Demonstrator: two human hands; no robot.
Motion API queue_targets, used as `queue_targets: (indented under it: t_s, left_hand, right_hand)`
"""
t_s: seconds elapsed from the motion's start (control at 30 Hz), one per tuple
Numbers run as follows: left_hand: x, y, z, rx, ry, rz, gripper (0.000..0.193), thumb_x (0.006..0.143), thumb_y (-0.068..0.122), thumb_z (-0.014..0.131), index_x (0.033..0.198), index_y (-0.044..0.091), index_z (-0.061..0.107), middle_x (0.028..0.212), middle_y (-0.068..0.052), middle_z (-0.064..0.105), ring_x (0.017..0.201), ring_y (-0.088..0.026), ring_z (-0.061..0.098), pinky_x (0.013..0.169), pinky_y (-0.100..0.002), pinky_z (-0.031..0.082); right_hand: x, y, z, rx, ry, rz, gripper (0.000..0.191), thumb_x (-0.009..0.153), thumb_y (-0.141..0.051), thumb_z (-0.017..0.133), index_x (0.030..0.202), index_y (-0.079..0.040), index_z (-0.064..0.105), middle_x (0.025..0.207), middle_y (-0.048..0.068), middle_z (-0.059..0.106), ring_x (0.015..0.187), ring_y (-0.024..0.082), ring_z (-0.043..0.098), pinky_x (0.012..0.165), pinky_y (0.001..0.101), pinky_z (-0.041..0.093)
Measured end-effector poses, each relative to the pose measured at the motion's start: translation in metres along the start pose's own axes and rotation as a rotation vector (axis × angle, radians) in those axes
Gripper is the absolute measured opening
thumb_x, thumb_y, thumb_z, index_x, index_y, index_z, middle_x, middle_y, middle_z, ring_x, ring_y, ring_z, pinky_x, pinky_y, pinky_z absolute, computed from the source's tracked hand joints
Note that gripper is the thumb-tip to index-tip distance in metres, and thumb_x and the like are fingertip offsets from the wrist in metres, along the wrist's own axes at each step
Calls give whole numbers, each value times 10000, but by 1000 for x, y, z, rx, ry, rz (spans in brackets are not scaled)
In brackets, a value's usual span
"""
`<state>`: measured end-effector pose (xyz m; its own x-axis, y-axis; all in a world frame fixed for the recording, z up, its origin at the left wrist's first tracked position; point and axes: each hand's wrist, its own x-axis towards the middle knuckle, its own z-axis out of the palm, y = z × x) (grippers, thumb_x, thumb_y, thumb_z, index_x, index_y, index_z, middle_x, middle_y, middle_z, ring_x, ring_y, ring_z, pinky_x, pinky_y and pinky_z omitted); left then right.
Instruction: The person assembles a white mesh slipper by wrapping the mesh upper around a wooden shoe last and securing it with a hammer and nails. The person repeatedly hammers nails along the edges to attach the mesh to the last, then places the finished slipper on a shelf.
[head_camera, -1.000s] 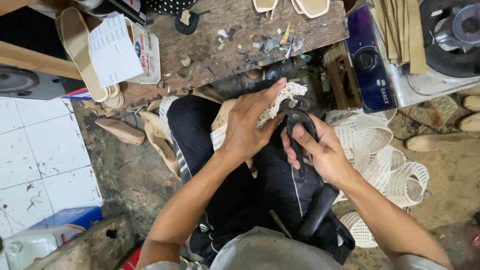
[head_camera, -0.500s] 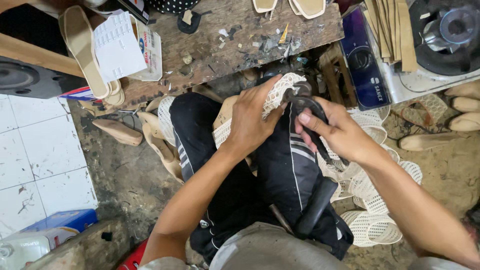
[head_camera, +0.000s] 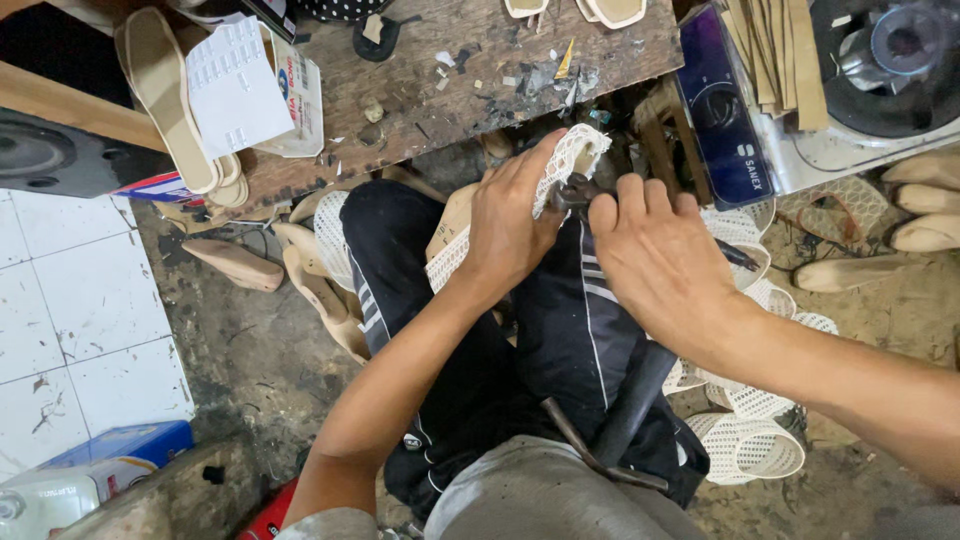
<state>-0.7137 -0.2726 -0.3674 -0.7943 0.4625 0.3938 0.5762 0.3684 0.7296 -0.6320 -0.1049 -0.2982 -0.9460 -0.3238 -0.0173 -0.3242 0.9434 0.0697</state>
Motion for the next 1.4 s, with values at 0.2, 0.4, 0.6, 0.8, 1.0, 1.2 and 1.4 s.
queue_targets:
  t_s: [0.2,0.4,0.6,0.8,1.0,1.2,1.4]
  left_hand:
    - [-3,-9,-24,-176,-145,72,634,924,42,632,1518,-13,420,1395,-270,595,1284,-449,572,1111,-480,445]
    - [-5,-13,-18,-130,-141,38,501,1065,57,553,1540,-4,404,1385,-264,607,1267,-434,598,1109,-470,463]
    - [-6,-9,-7,7,-104,63,545,997,47,555,1515,-14,397,1316,-269,609,1204,-440,592,1065,-489,461]
    - [-8,-13,-7,-10,-77,56,523,1016,82,602,1502,4,426,1283,-231,635,1170,-405,616,1036,-472,480]
    - [-4,-11,-3,28,-37,52,478,1017,79,592,1475,19,467,1235,-199,656,1128,-382,637,992,-458,509]
    - [-4,-1,1,65,-2,44,458,1012,98,591,1449,21,478,1217,-193,651,1113,-388,642,964,-457,521]
    - [1,-1,-3,-19,-66,-83,350,1054,134,595,1392,53,550,1167,-172,664,1055,-394,661,868,-466,532]
  right_hand:
    - [9,21,30,166,75,-38,158,828,-24,589,937,24,484,947,216,562,872,375,626,711,450,550]
    - [9,21,20,78,75,-115,192,802,-45,598,942,28,488,920,192,551,853,351,619,708,424,544]
    - [7,23,-6,-46,0,-115,183,764,-61,606,910,5,517,920,176,570,861,332,635,699,406,545]
    - [10,23,16,91,71,-74,161,826,-32,597,938,29,499,948,203,567,846,355,639,686,420,557]
    - [8,29,12,-50,40,-131,178,802,-39,607,917,23,485,903,198,565,830,353,640,692,425,566]
    - [7,34,8,166,32,-47,178,828,-40,591,952,39,490,936,220,573,841,376,643,671,438,559]
    - [9,31,23,70,73,-103,185,811,-27,595,939,43,482,943,225,567,843,369,640,705,436,565]
